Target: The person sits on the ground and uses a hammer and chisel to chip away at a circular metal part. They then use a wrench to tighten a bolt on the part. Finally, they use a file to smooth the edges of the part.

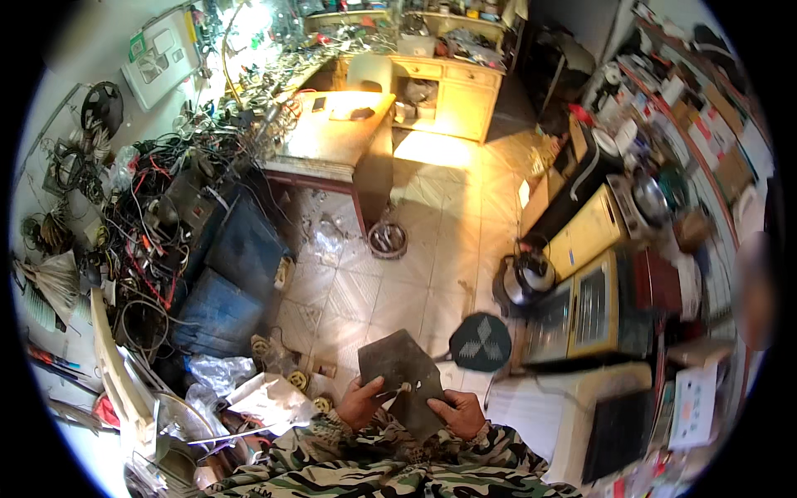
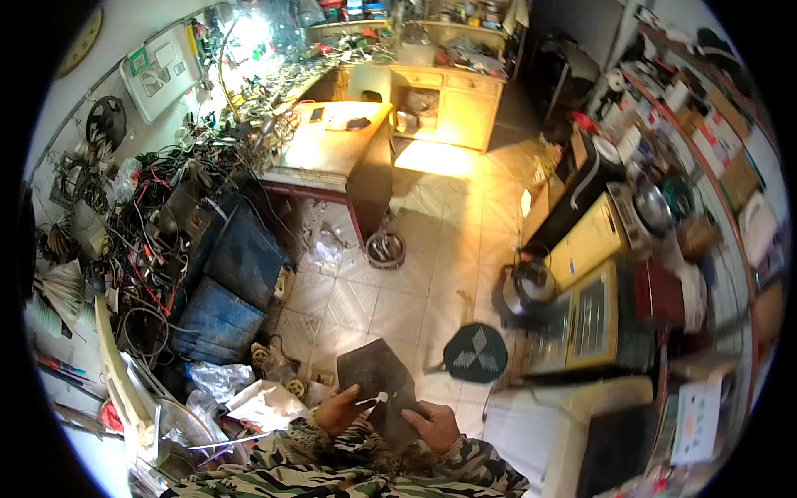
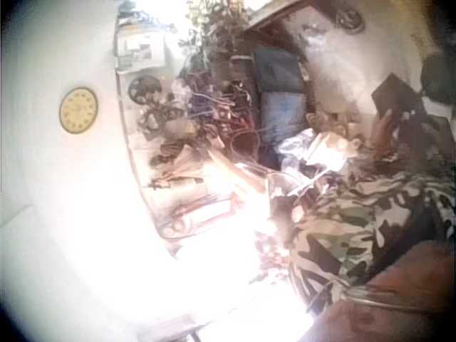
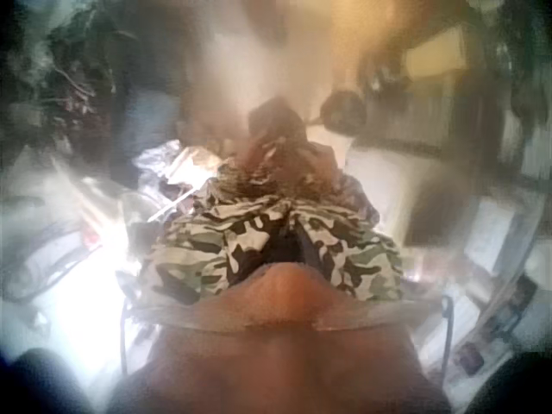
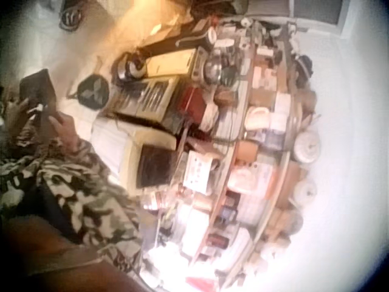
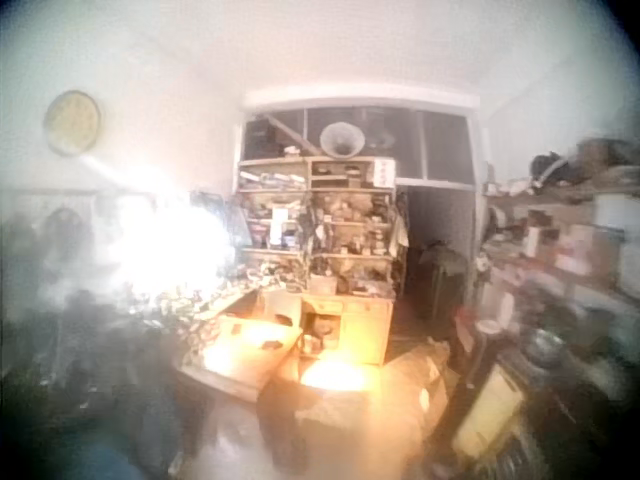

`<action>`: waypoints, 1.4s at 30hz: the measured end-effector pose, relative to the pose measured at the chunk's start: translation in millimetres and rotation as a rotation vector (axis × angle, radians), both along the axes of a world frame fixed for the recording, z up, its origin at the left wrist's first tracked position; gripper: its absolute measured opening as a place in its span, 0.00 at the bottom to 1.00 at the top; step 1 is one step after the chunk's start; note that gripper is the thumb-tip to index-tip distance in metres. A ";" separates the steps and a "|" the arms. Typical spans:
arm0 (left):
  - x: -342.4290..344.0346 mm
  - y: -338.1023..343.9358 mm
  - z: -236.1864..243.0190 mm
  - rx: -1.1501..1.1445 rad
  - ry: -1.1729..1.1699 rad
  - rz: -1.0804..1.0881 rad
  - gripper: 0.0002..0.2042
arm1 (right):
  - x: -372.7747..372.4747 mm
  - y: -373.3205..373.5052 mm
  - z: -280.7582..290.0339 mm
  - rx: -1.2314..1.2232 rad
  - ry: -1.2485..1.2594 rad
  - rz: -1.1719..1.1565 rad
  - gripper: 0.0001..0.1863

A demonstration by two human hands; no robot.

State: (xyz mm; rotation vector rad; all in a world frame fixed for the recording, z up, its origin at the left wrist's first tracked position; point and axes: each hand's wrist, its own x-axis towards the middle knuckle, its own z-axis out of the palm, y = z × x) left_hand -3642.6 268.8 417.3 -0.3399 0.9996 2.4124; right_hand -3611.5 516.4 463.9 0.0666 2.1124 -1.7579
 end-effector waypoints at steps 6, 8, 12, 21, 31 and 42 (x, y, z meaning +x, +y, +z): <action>-174.0 -7.7 -20.6 -0.013 -0.126 -0.189 0.31 | -243.3 7.6 49.9 0.681 0.704 -0.065 0.08; -241.3 12.9 -27.0 0.077 -0.108 -0.225 0.36 | -328.0 1.6 33.5 0.751 0.847 0.023 0.07; -407.1 66.3 -25.6 0.222 -0.015 -0.247 0.33 | -444.0 -7.6 -29.0 0.814 0.883 0.466 0.06; -689.9 152.6 15.4 -0.086 -0.059 -0.234 0.30 | -690.2 79.1 -1.6 0.548 0.674 0.306 0.14; -939.7 249.1 -11.5 -0.121 0.296 -0.144 0.19 | -1004.9 181.4 14.4 0.382 0.644 0.511 0.37; -1147.3 108.3 -82.7 -0.590 0.154 0.859 0.15 | -1269.9 134.7 -7.0 0.289 0.348 0.661 0.21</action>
